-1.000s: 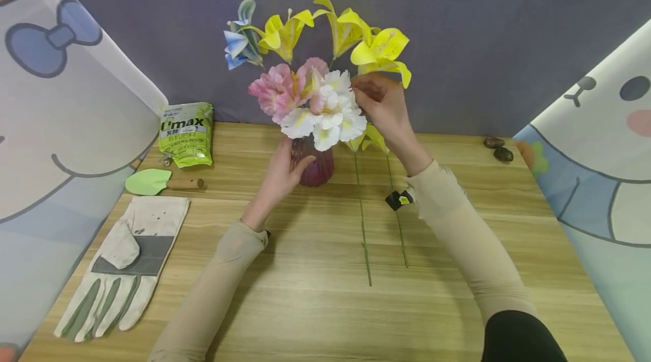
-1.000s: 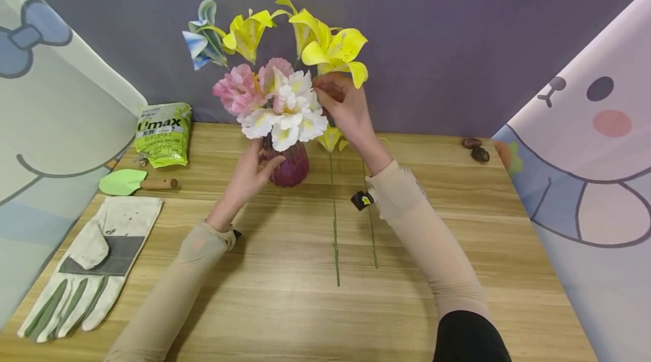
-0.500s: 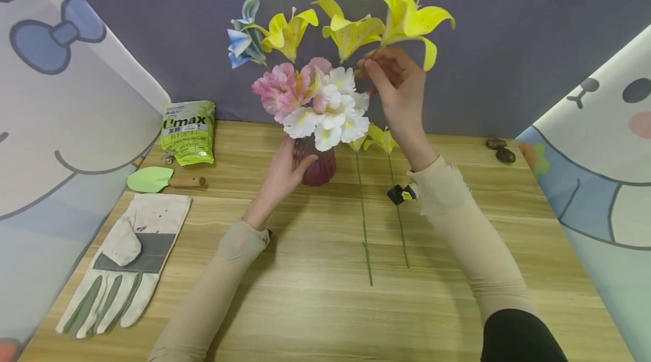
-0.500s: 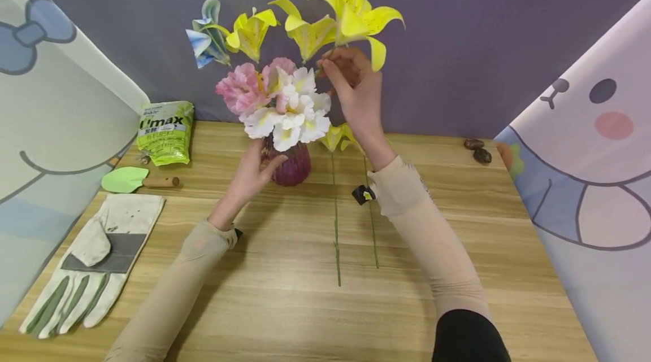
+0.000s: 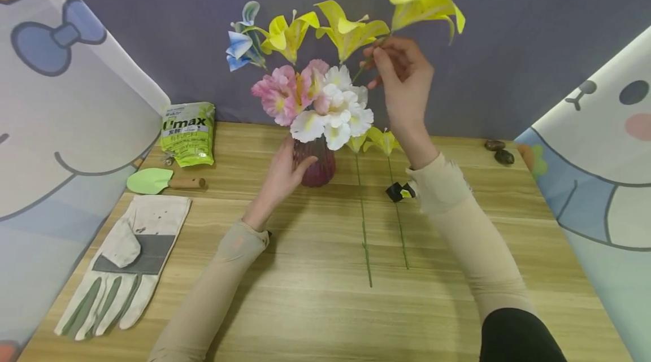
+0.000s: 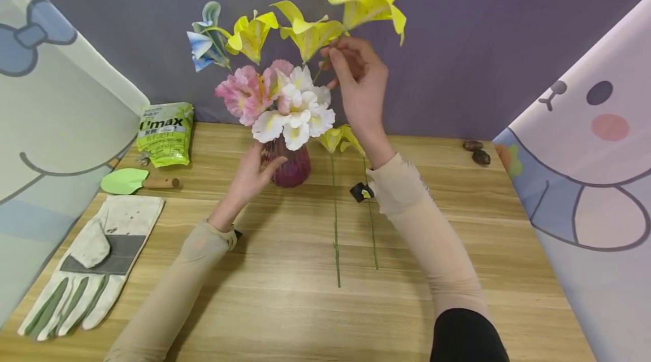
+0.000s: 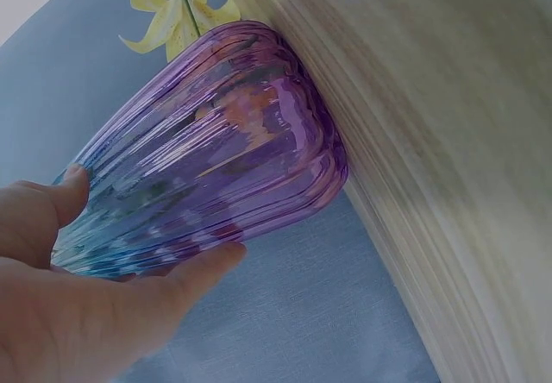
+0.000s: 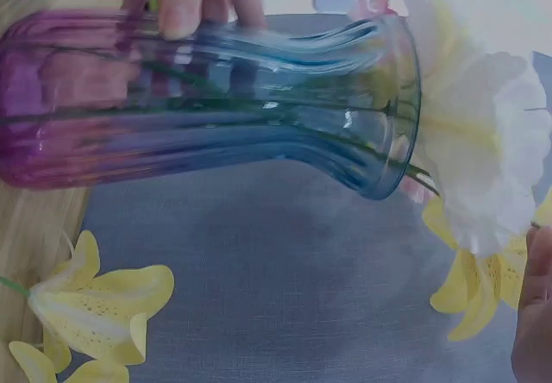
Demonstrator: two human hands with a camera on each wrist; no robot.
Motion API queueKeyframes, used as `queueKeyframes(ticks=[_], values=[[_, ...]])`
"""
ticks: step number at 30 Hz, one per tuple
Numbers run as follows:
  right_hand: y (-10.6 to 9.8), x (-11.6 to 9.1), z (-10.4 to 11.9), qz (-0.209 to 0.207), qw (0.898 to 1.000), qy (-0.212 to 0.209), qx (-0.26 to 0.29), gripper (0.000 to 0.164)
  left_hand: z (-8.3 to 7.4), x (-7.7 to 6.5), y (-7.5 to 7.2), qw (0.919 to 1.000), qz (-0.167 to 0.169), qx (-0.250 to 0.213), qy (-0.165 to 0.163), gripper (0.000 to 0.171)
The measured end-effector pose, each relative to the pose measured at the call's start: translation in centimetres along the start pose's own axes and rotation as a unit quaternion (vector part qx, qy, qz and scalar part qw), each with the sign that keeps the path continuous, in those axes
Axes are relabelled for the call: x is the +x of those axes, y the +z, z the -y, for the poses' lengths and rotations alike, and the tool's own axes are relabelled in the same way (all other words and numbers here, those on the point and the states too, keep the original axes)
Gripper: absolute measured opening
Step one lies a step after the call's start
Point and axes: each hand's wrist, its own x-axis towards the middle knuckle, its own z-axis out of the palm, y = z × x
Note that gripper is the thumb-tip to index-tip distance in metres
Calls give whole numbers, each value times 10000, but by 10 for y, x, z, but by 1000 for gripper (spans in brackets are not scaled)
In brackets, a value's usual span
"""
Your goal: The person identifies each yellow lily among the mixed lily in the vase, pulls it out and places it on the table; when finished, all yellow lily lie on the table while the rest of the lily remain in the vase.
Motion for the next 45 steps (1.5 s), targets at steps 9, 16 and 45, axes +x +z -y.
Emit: queueKeyframes(ticks=[9,16,45], values=[[-3,5,9,-556,9976,-2,411,10,0,-1,1,10000,28,43,-76,75],[-9,12,15,-895,9946,-65,529,11,0,-2,1,9999,-2,56,-114,74],[-10,-13,-2,91,9907,1180,676,10,-2,-2,1,9998,11,116,-167,76]])
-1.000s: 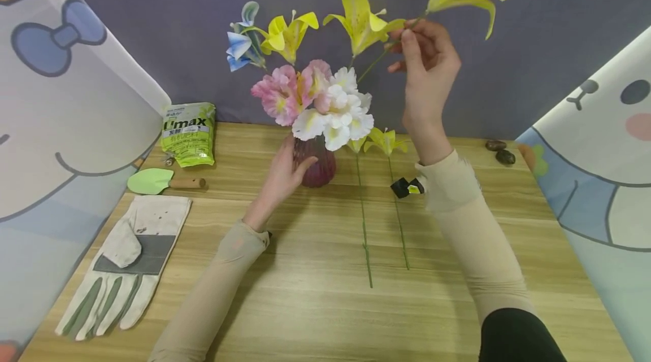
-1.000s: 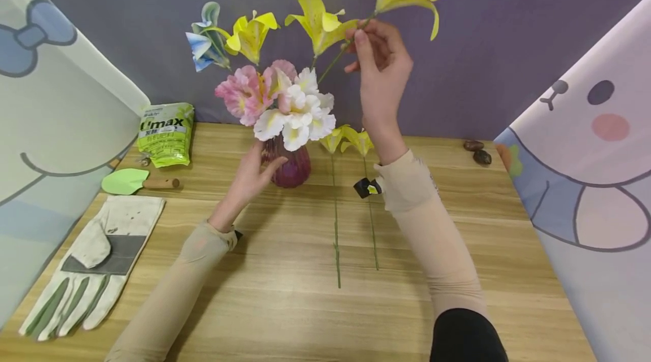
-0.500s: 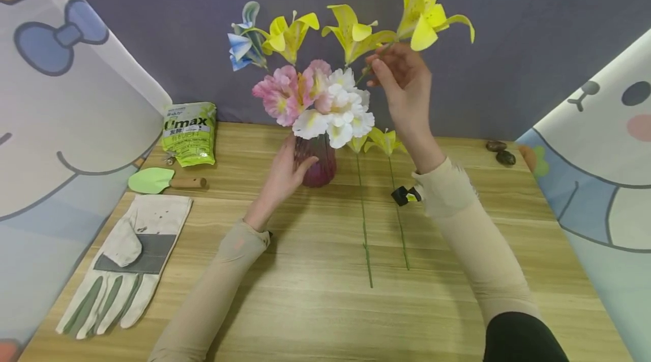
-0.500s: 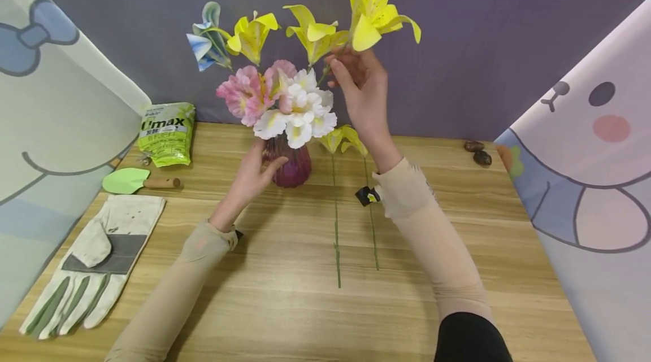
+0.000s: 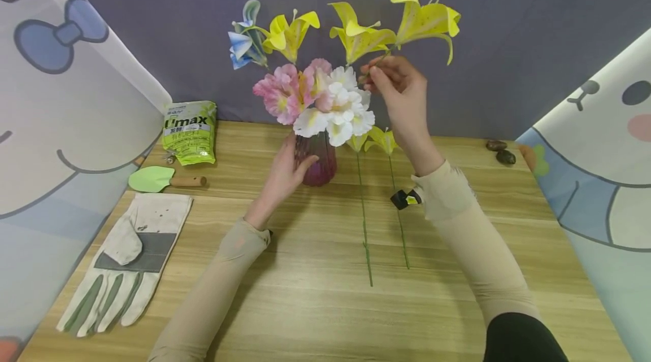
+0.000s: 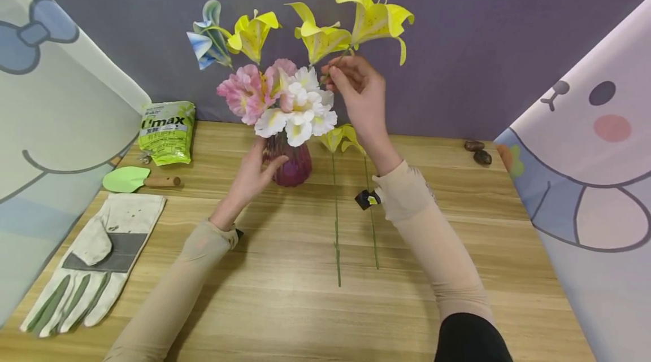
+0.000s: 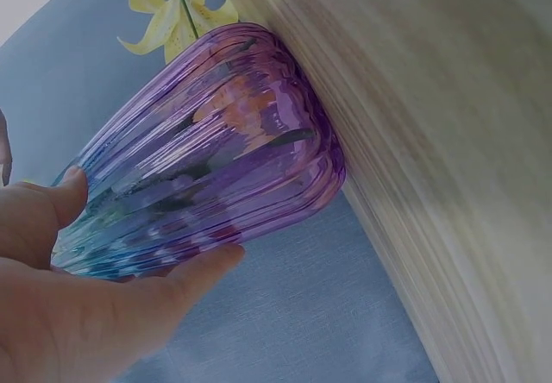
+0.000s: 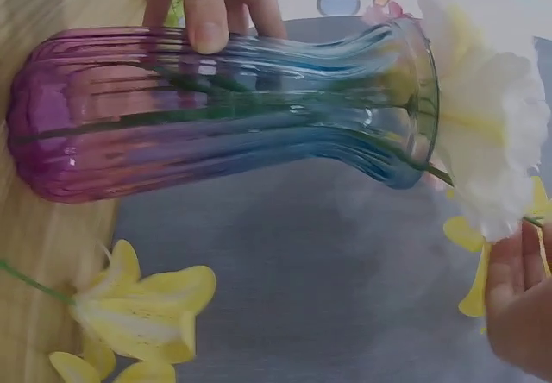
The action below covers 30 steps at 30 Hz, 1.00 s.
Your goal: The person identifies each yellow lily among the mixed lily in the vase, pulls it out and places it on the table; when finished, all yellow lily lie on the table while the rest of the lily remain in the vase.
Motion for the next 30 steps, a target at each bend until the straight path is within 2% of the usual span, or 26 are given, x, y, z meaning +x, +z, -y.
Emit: queueKeyframes(ticks=[2,6,9,13,21,30], values=[[-1,3,3,-174,9996,-45,196,11,-1,0,0,10000,9,16,0,76],[-1,12,11,-755,9943,-637,400,11,0,1,0,10000,25,25,-23,77],[-1,16,14,-1061,9879,-1105,228,12,0,1,0,10000,13,26,-40,77],[-1,18,13,-1313,9799,-1498,58,11,0,0,0,10000,14,43,-71,77],[-2,21,22,-1681,9745,-1480,164,13,1,-1,1,10000,32,-13,-31,76],[0,22,25,-1164,9845,-1308,59,10,1,0,0,10000,-22,0,-82,77]])
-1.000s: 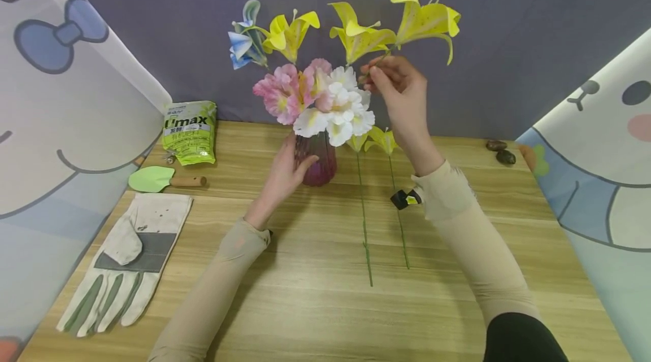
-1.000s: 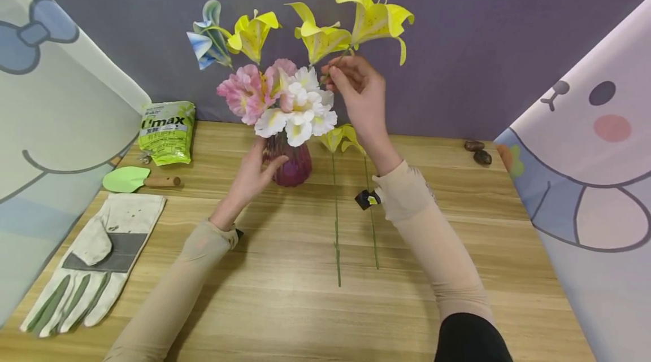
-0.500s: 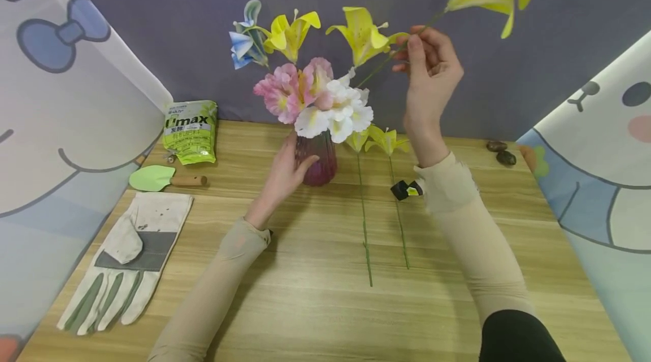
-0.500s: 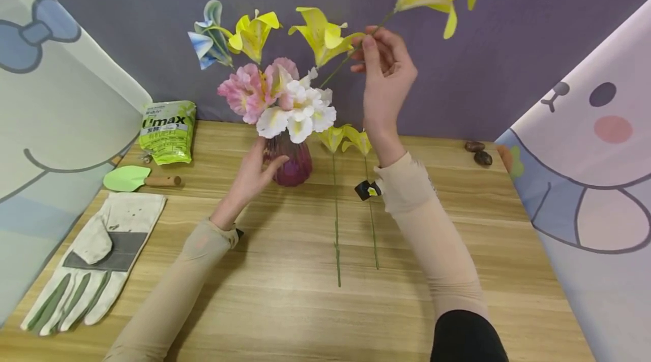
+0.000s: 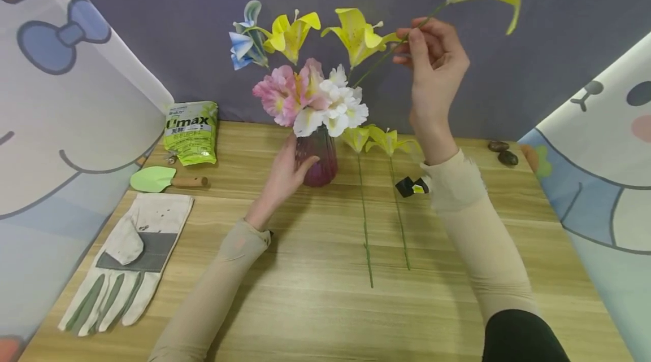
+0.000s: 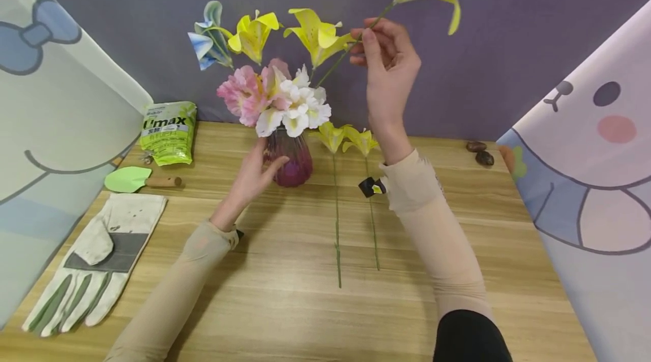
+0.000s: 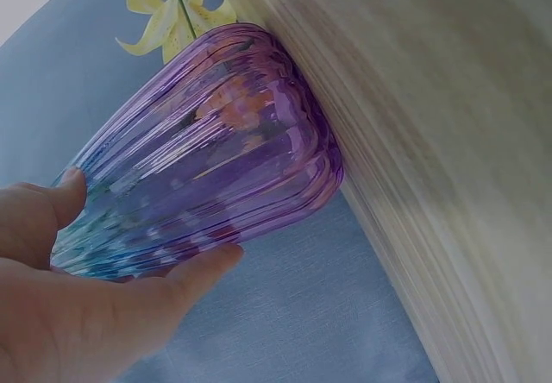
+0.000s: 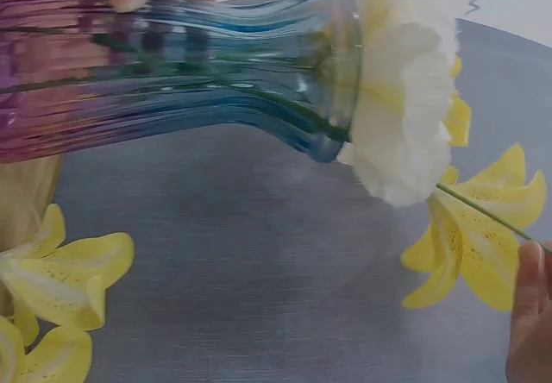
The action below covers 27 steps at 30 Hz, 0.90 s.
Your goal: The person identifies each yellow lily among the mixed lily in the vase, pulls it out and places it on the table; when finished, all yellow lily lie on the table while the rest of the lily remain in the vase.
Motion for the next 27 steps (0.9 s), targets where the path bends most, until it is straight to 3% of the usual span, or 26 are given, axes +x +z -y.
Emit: queueKeyframes(ticks=[5,12,21,27], values=[[0,-4,-3,320,9991,-71,-272,15,1,0,1,10000,-50,9,32,75],[1,1,5,-291,9985,-445,88,18,3,1,3,9999,-42,12,153,75],[4,-4,10,-376,9979,-495,182,19,4,1,2,9997,-88,31,226,73],[6,-5,14,-871,9943,-534,303,19,4,1,2,9997,-84,55,217,77]])
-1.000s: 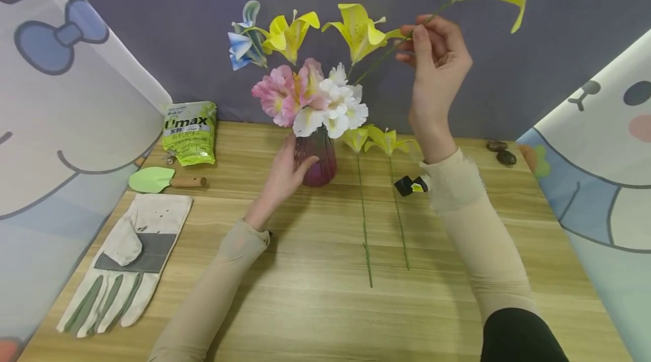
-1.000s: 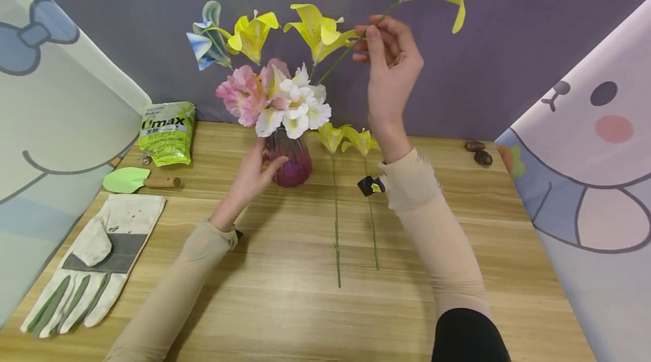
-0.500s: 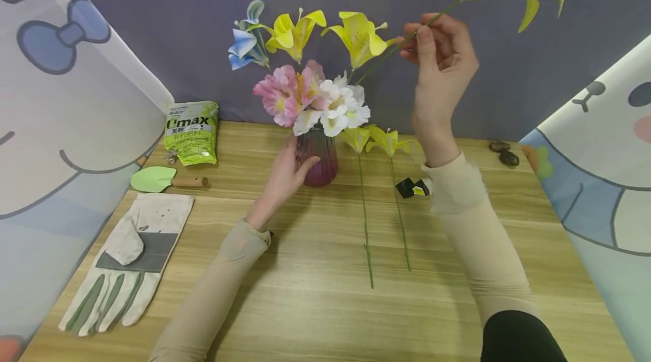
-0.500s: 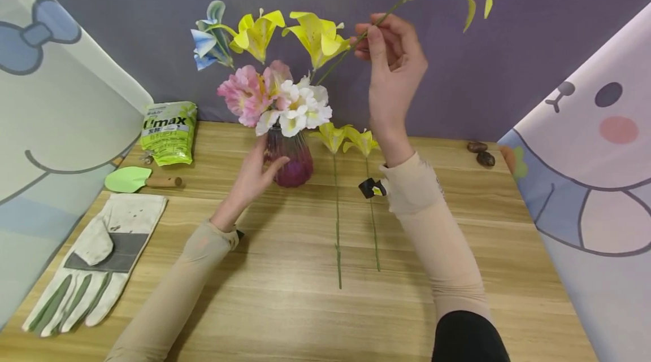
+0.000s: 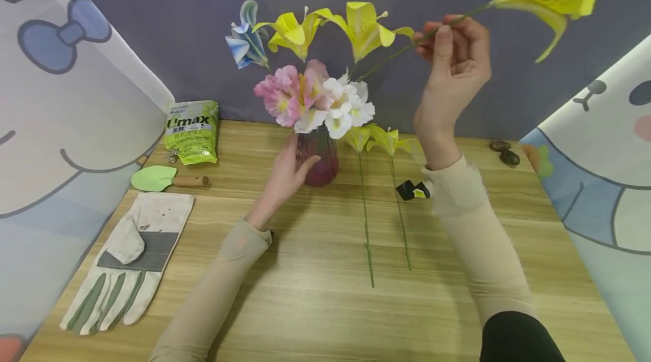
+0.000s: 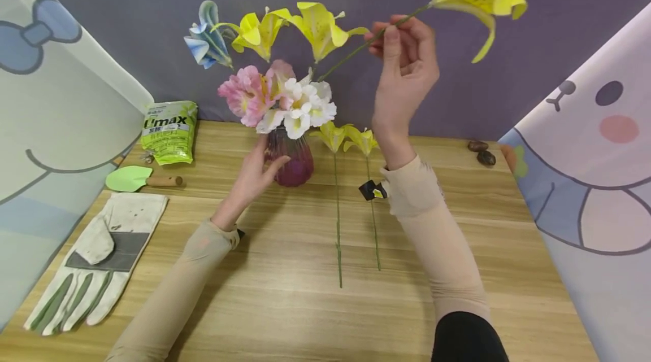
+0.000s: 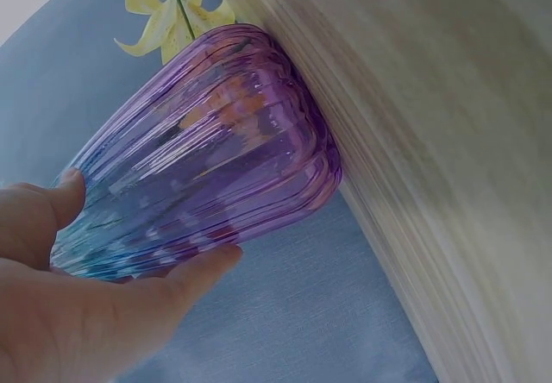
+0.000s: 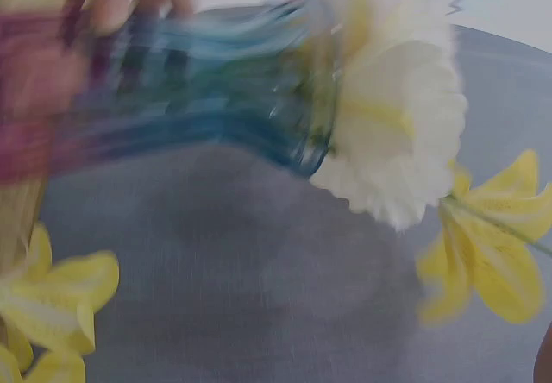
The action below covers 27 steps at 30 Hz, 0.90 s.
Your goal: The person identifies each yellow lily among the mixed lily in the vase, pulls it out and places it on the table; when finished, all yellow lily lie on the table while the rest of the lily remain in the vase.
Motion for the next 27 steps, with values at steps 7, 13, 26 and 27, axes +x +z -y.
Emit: queueKeyframes(ticks=[7,13,26,27], values=[[-4,9,3,-125,9993,274,228,16,-4,0,-1,9999,82,-11,-131,78],[-8,16,6,562,9970,530,-45,11,-4,0,-1,9997,107,33,-222,77],[-7,14,27,1397,9798,-338,-1391,10,-3,-1,0,9999,70,29,-128,79],[-7,15,29,1387,9793,-338,-1433,9,-3,-1,0,9999,76,25,-132,79]])
